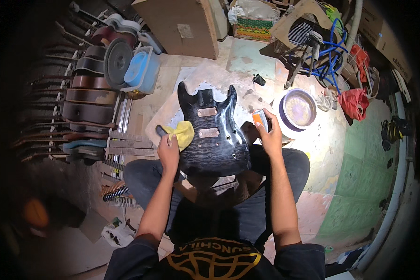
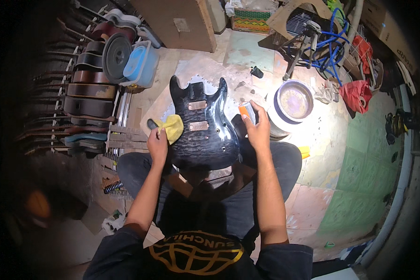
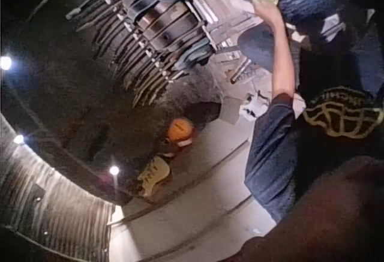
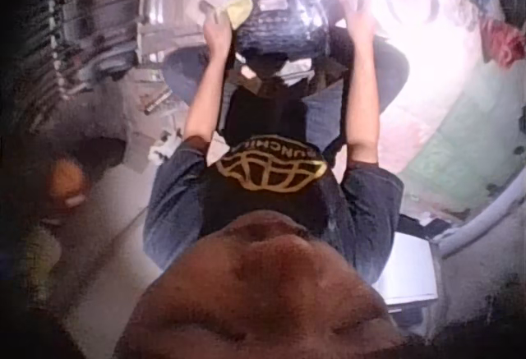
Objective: The person sands the surface of a black guitar body using a sanding block and a cloth, then wipes the surface after dipping the tools into a container.
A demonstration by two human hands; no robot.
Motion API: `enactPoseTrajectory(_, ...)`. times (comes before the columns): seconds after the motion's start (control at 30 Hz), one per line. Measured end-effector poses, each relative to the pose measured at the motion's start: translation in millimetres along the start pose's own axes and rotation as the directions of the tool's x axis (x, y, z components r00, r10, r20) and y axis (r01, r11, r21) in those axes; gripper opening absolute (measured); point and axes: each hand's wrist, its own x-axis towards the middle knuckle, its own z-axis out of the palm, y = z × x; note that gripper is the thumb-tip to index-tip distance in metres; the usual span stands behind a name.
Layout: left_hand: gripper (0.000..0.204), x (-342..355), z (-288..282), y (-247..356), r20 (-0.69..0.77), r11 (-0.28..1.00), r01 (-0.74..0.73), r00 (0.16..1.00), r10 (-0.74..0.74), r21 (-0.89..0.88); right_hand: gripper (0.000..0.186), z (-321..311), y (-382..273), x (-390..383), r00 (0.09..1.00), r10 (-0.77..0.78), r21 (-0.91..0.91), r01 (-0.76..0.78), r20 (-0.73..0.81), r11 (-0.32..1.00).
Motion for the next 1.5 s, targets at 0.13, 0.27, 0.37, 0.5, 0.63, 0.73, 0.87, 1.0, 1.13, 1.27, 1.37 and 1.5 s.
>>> enactPoseTrajectory(0.13,0.032,-67,6,29,0.246,0.881,-0.473,0.855,0.457,0.008,0.051,-7,6,-3,0.995,0.078,0.033,-0.076,-0.059,0.997)
enactPoseTrajectory(0.27,0.052,-96,71,25,0.524,0.412,-0.894,0.441,0.729,0.178,0.052,-2,15,-1,0.992,0.070,0.007,-0.070,-0.108,0.998)
enactPoseTrajectory(0.37,0.057,-73,99,47,0.580,0.539,-0.842,0.445,0.683,0.011,0.053,6,19,-10,0.981,0.171,0.019,-0.170,-0.093,0.985)
enactPoseTrajectory(0.5,0.057,-27,136,86,0.583,0.559,-0.825,0.495,0.644,0.083,0.050,2,4,-9,0.962,0.257,0.063,-0.252,-0.095,0.966)
enactPoseTrajectory(0.63,0.060,18,174,108,0.515,0.537,-0.810,0.573,0.638,0.236,0.050,3,-5,-9,0.967,0.234,0.041,-0.230,-0.106,0.972)
enactPoseTrajectory(0.73,0.067,43,196,122,0.530,0.540,-0.808,0.573,0.625,0.238,0.051,0,1,-9,0.955,0.281,0.106,-0.271,-0.095,0.957)
enactPoseTrajectory(0.87,0.068,78,228,137,0.494,0.675,-0.714,0.662,0.564,0.187,0.051,-3,-10,-5,0.933,0.348,0.173,-0.329,-0.095,0.928)
enactPoseTrajectory(1.0,0.071,122,255,136,0.469,0.704,-0.680,0.699,0.540,0.203,0.051,3,-20,-2,0.930,0.363,0.209,-0.343,-0.065,0.916)
enactPoseTrajectory(1.13,0.066,130,253,146,0.533,0.772,-0.615,0.713,0.455,0.164,0.050,0,-21,2,0.938,0.338,0.209,-0.317,-0.076,0.925)
enactPoseTrajectory(1.27,0.068,77,206,119,0.568,0.478,-0.864,0.476,0.672,0.159,0.050,-2,-20,5,0.939,0.322,0.226,-0.290,-0.119,0.930)
enactPoseTrajectory(1.37,0.070,14,157,94,0.696,0.412,-0.905,0.362,0.620,0.103,0.052,-3,-7,5,0.949,0.284,0.214,-0.253,-0.133,0.944)
enactPoseTrajectory(1.5,0.065,-60,113,7,0.684,0.097,-0.978,0.198,0.702,0.184,0.055,7,-5,5,0.959,0.261,0.197,-0.236,-0.113,0.952)
